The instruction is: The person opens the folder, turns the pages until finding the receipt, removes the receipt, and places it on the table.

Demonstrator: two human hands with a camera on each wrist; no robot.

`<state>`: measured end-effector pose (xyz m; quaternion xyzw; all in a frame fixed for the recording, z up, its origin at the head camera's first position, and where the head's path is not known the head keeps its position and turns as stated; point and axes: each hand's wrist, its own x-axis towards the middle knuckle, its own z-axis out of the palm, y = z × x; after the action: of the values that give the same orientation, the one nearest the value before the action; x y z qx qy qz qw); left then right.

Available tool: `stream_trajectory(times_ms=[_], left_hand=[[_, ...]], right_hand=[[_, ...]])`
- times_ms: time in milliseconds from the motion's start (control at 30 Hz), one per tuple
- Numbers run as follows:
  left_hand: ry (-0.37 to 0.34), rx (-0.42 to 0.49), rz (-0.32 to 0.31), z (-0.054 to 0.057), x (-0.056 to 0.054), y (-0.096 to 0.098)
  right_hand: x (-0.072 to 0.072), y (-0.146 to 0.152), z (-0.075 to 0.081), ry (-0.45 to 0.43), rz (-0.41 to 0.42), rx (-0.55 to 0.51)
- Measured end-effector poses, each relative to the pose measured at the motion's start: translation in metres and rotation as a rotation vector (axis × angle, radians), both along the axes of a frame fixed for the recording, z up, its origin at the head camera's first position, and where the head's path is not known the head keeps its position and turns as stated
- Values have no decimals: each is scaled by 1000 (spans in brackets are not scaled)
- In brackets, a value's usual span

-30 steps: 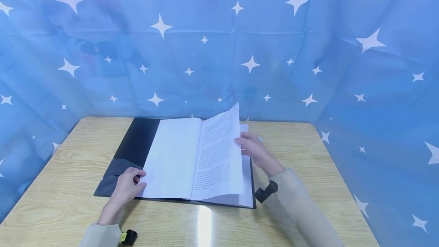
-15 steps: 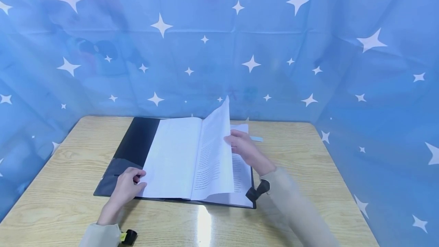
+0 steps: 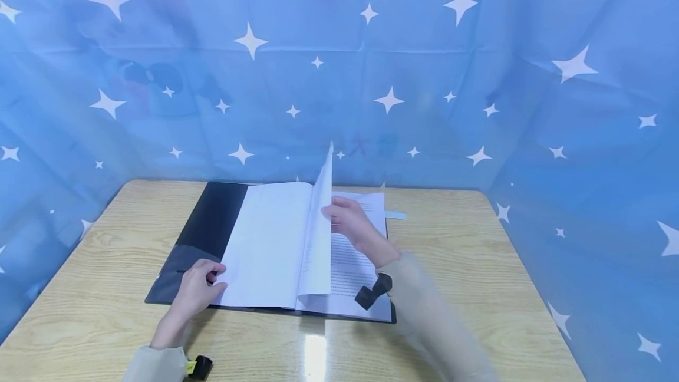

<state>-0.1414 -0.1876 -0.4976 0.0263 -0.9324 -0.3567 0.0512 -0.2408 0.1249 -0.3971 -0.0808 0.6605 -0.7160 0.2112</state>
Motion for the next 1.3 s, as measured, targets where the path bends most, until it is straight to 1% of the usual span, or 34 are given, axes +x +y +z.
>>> stream_trajectory(times_ms=[167, 267, 400, 567, 733, 1033, 1300], left_hand=[[11, 1, -3, 0, 0, 0], [8, 2, -4, 0, 1, 0], [3, 3, -7, 0, 1, -1], [6, 1, -7, 0, 1, -1], [8, 5, -5, 0, 1, 0], [30, 11, -15, -1, 1, 0], [37, 33, -33, -1, 4, 1]], right_hand=[[-2, -13, 1, -7, 0, 7], [-3, -20, 1, -5, 13, 12], [-4, -30, 1, -10, 24, -7], [-5, -44, -1, -18, 19, -18], [-5, -56, -6, -9, 32, -36], [-3, -80, -14, 24, 36, -1], [-2, -102, -21, -17, 9, 47]])
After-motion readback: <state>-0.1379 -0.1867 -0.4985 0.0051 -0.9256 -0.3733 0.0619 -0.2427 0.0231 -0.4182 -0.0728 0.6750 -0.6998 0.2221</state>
